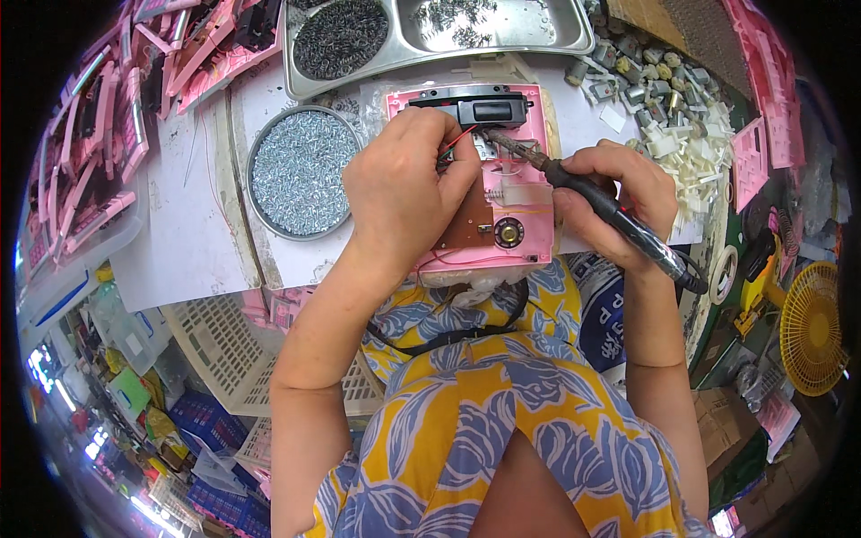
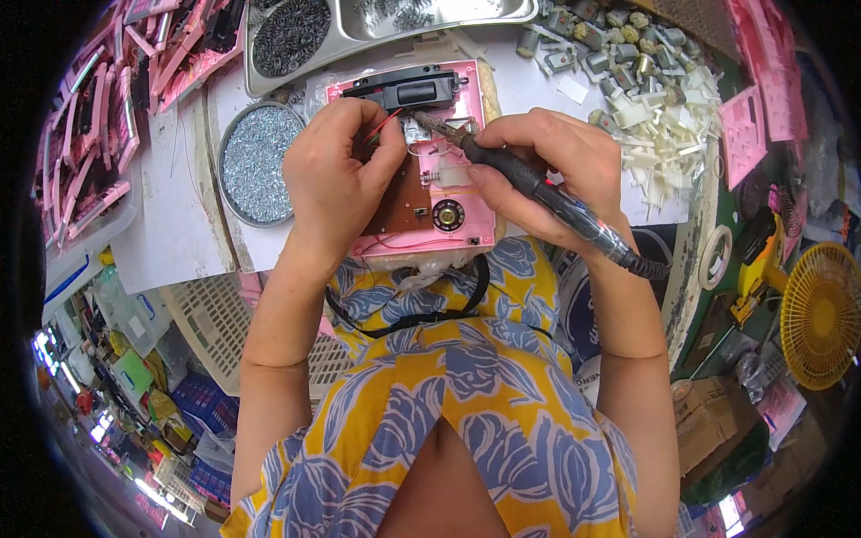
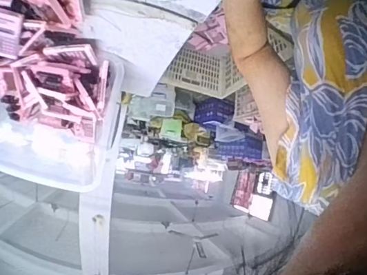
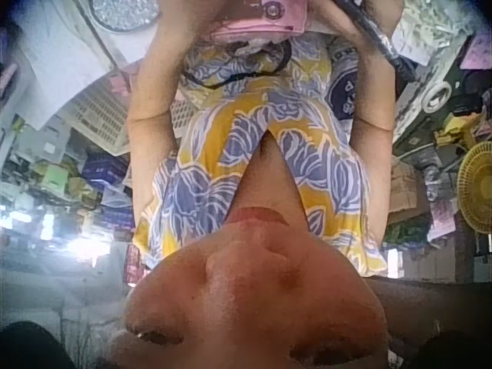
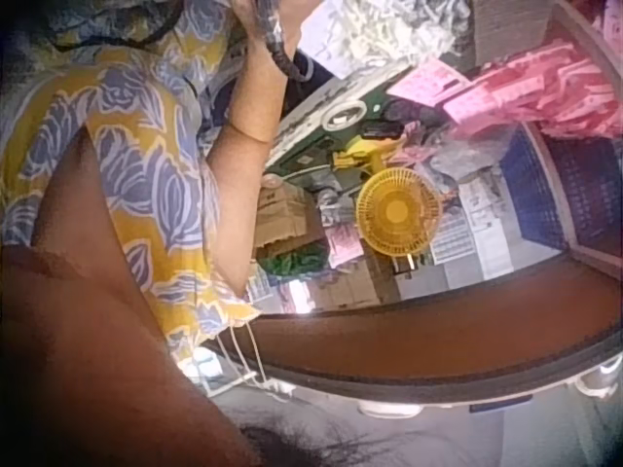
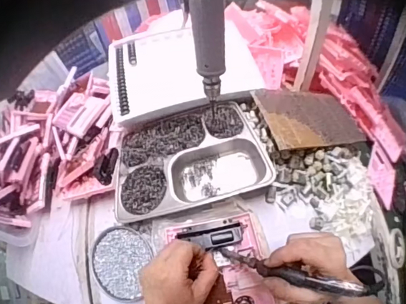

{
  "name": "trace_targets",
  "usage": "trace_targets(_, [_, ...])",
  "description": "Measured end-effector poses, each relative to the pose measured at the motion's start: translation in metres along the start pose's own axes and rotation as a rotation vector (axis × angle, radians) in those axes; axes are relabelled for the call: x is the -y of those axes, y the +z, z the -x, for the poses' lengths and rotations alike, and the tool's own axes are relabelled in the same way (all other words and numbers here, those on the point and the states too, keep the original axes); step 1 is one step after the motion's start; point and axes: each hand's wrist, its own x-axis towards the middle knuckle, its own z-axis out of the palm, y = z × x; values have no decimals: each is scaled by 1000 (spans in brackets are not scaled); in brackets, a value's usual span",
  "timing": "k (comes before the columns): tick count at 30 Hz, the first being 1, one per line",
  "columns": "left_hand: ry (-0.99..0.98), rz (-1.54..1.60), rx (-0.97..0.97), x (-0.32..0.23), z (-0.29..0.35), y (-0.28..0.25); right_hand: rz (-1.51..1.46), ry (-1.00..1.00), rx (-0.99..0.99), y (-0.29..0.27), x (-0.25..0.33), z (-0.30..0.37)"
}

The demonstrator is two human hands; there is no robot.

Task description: Assembling a pink electronic toy by soldering internal components and screwing the casing together.

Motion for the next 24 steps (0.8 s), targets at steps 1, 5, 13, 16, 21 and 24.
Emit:
trace_targets(1, [4, -7, -3, 0, 0, 0, 17, 1, 4, -1, -2, 3])
trace_targets(5, [-3, -19, -5, 0, 1, 1, -67, 35, 11, -3, 14, -4])
trace_targets(13, [-8, -24, -24, 1, 1, 3, -112, 72, -97, -11, -5, 23])
trace_targets(16, [-10, -23, -21, 1, 2, 3, -31, 142, -72, -22, 6, 25])
trace_targets(21, [-11, -22, -25, 0, 1, 2, -31, 70, -110, -29, -6, 35])
trace_targets(24, [-4, -21, -30, 1, 2, 3, -119, 144, -133, -28, -5, 39])
